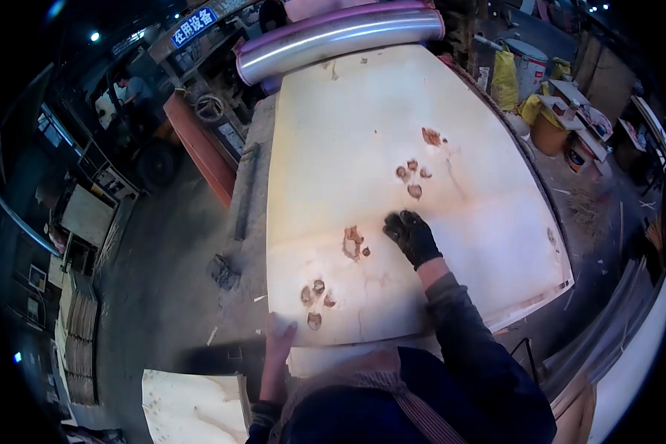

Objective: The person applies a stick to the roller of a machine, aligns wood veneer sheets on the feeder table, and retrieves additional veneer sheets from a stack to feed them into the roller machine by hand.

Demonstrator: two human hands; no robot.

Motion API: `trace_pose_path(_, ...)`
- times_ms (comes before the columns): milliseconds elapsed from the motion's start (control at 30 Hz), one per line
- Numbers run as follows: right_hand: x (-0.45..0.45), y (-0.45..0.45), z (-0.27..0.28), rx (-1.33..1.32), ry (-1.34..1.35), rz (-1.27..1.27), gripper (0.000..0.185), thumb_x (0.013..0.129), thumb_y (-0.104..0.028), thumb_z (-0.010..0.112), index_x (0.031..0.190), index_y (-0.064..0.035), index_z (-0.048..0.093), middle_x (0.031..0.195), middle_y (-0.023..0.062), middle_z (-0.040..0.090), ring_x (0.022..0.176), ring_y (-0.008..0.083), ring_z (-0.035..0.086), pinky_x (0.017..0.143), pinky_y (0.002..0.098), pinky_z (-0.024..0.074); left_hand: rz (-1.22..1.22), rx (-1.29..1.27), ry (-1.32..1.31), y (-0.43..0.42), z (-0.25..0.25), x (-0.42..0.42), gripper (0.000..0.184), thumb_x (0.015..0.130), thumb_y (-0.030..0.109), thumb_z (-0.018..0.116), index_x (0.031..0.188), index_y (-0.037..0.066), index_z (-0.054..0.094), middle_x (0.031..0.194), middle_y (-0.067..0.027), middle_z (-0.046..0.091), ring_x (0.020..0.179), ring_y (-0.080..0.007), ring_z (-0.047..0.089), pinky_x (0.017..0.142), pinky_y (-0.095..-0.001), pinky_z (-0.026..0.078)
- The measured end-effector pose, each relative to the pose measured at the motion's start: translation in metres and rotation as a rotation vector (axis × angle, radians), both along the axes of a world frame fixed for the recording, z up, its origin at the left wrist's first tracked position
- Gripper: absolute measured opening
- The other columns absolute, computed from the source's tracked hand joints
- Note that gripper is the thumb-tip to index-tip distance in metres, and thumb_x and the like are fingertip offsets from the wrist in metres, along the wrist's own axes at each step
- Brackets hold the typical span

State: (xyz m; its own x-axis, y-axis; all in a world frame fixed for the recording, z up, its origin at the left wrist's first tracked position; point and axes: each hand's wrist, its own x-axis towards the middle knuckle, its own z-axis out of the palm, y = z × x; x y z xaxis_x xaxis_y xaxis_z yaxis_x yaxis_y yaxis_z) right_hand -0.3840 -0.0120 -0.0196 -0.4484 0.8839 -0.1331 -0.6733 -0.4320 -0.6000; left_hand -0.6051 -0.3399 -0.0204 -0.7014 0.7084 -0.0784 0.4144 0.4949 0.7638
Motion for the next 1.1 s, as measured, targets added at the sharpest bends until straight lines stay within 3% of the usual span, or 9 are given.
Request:
trace_pose_path(100,-0.016,-0.001,0.006,-0.161,0.055,-0.026,0.016,0.086,-0.021,0.05,0.091,-0.0062,0.053,0.098,0.0136,0.057,0.097,0.0264,0.054,0.086,0.0453,0.0413,0.075,0.048,-0.149,-0.002,-0.006,-0.004,0.069,0.075,0.018,0.065,0.128,-0.007,0.028,0.123,-0.019,0.04,0.105,-0.0223,0.047,0.082,-0.0312,0.043)
trace_pose_path(133,-0.015,-0.001,-0.017,-0.203,0.185,0.135,0.019,0.088,-0.017,0.047,0.104,-0.0055,0.046,0.118,0.0191,0.047,0.109,0.0334,0.047,0.093,0.0489,0.0372,0.111,0.126,-0.32,0.0,-0.007,-0.004,0.069,0.076,0.019,0.064,0.127,-0.007,0.028,0.123,-0.0192,0.04,0.105,-0.0237,0.048,0.082,-0.0321,0.044)
trace_pose_path(267,0.001,-0.078,-0.011,-0.059,0.069,0.328,0.029,0.089,-0.019,0.046,0.115,-0.0054,0.045,0.108,0.0151,0.053,0.1,0.0291,0.053,0.088,0.0438,0.0419,0.153,-0.024,-0.356,-0.002,-0.017,-0.029,0.066,0.076,0.019,0.064,0.127,-0.005,0.03,0.12,-0.0185,0.044,0.102,-0.0245,0.051,0.083,-0.0326,0.044)
trace_pose_path(500,0.056,-0.198,0.006,-0.092,-0.112,0.491,0.04,0.089,-0.02,0.046,0.123,-0.0007,0.038,0.11,0.0172,0.052,0.098,0.0295,0.054,0.087,0.044,0.0428,0.057,0.235,-0.782,-0.014,0.03,-0.041,0.038,0.079,0.0,0.052,0.117,0.001,0.045,0.108,-0.0107,0.054,0.098,-0.0202,0.053,0.086,-0.0327,0.044)
trace_pose_path(567,0.067,-0.212,-0.012,0.698,-0.571,0.51,0.025,0.09,-0.016,0.047,0.109,-0.0014,0.05,0.102,0.0147,0.055,0.094,0.0269,0.055,0.082,0.0382,0.0455,0.048,0.316,-0.834,-0.019,0.057,-0.038,0.034,0.079,-0.003,0.049,0.113,0.001,0.048,0.106,-0.0102,0.056,0.096,-0.0204,0.055,0.085,-0.0325,0.045)
trace_pose_path(633,0.076,-0.221,-0.003,0.944,-0.705,0.483,0.026,0.091,-0.02,0.044,0.104,0.0006,0.052,0.096,0.0135,0.057,0.09,0.0261,0.056,0.079,0.0359,0.0462,-0.038,0.423,-0.804,-0.02,0.076,-0.038,0.037,0.077,-0.006,0.046,0.113,0.001,0.049,0.103,-0.01,0.058,0.092,-0.0206,0.057,0.082,-0.0322,0.047)
trace_pose_path(700,0.087,-0.233,0.026,-0.278,-0.254,0.563,0.03,0.092,-0.026,0.042,0.1,0.0012,0.052,0.088,0.0114,0.057,0.087,0.0253,0.057,0.075,0.0357,0.0471,-0.081,0.502,-0.865,-0.024,0.074,-0.055,0.038,0.077,-0.007,0.046,0.113,0.001,0.049,0.102,-0.0105,0.059,0.09,-0.0205,0.058,0.081,-0.0319,0.048)
trace_pose_path(933,0.102,-0.227,0.037,-0.279,-0.376,0.237,0.04,0.089,-0.035,0.045,0.093,0.0041,0.051,0.076,0.011,0.056,0.073,0.026,0.059,0.07,0.0389,0.0498,0.054,0.667,-0.87,-0.023,0.126,-0.038,0.041,0.074,-0.01,0.045,0.115,0.0,0.048,0.1,-0.014,0.06,0.089,-0.0217,0.06,0.08,-0.0316,0.049)
trace_pose_path(1100,0.093,-0.215,0.07,-0.093,-0.495,0.209,0.035,0.087,-0.031,0.05,0.09,0.0038,0.051,0.072,0.0107,0.057,0.069,0.0233,0.06,0.067,0.0355,0.0506,0.106,0.586,-0.734,-0.023,0.08,-0.058,0.042,0.076,-0.007,0.048,0.117,0.002,0.046,0.096,-0.0113,0.06,0.082,-0.0189,0.059,0.074,-0.029,0.049)
